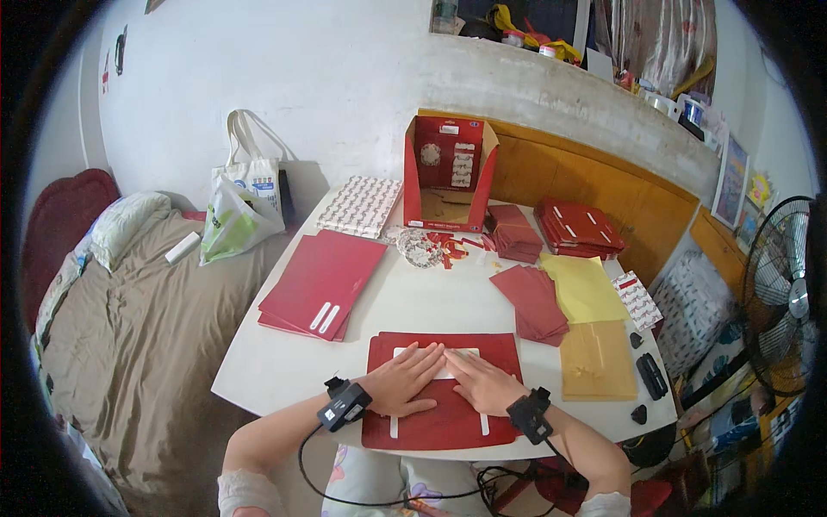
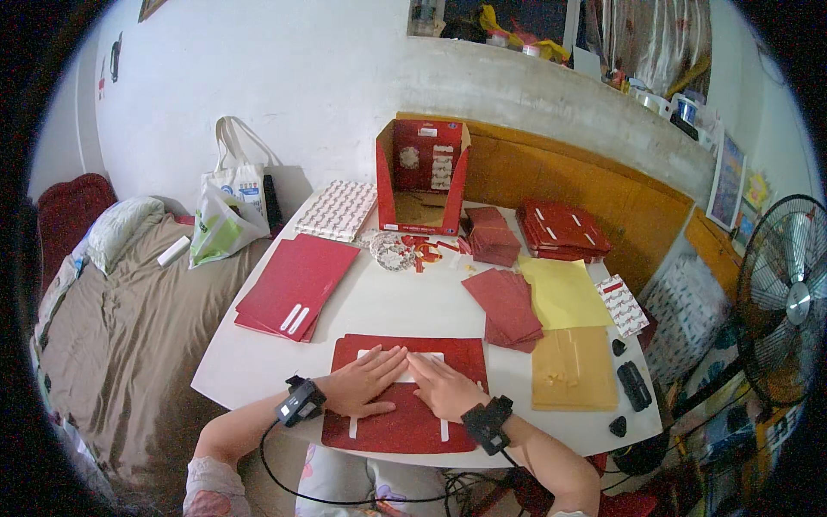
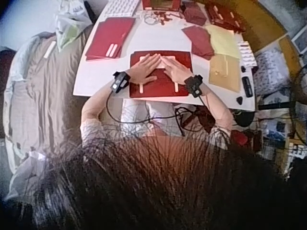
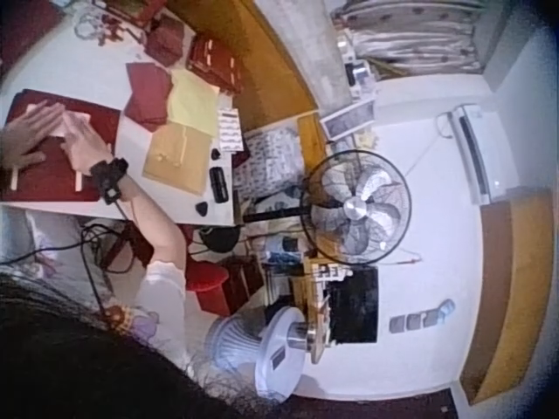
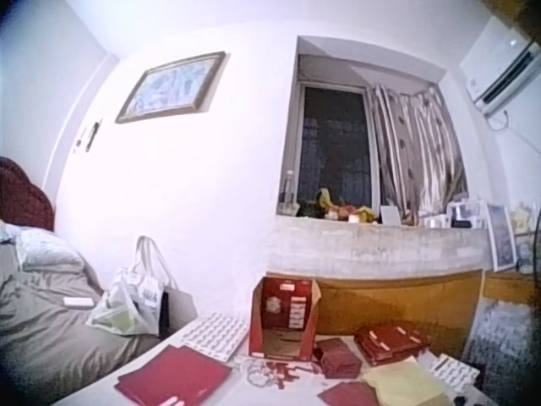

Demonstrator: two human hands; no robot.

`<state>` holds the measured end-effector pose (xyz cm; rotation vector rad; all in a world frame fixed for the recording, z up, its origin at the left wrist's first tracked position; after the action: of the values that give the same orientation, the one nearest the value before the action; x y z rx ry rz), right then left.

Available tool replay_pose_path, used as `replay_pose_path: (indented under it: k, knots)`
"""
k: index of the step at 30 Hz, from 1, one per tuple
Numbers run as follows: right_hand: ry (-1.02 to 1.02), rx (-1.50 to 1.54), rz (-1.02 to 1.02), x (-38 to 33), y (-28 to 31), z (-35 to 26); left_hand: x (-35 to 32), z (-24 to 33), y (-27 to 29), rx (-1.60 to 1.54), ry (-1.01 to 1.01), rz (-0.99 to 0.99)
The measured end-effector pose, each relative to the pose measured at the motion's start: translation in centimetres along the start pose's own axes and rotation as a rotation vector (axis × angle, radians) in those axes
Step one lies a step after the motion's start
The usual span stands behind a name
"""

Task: The recorder is assembling and folding red paper money wallets.

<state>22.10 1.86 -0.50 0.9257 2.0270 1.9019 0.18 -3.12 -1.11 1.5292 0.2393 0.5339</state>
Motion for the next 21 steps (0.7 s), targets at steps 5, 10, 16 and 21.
replay_pose_path:
  k: [5, 10, 16, 21]
  knots:
    - [-0.061, 0.012, -0.118, 0.0, 0.0, 0.8, 0.3, -1.3, 0.1, 0.014, 0.007, 0.031]
    - [-0.110, -0.018, -0.174, -0.6, 0.9, 0.8, -0.8, -0.8, 0.9, 0.010, 0.096, -0.107]
    - [-0.125, -0.080, -0.160, -1.5, 1.8, 1.6, -2.6, -0.4, 1.8, 0.023, 0.096, -0.019]
    - [-0.114, -0.209, -0.132, -2.4, 2.9, 2.8, -3.2, -0.4, 2.0, 0.043, 0.129, -0.077]
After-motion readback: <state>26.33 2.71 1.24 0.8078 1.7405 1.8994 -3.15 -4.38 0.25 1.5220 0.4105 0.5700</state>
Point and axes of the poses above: each hand's wrist, its own x-axis towards the middle knuckle, its own y-axis out of the back of the hand, z = x × y, the point moved 1 cm from there along x, towards the middle knuckle, and after that the axes turned 15 degrees about -y, right-handed, at the moved point
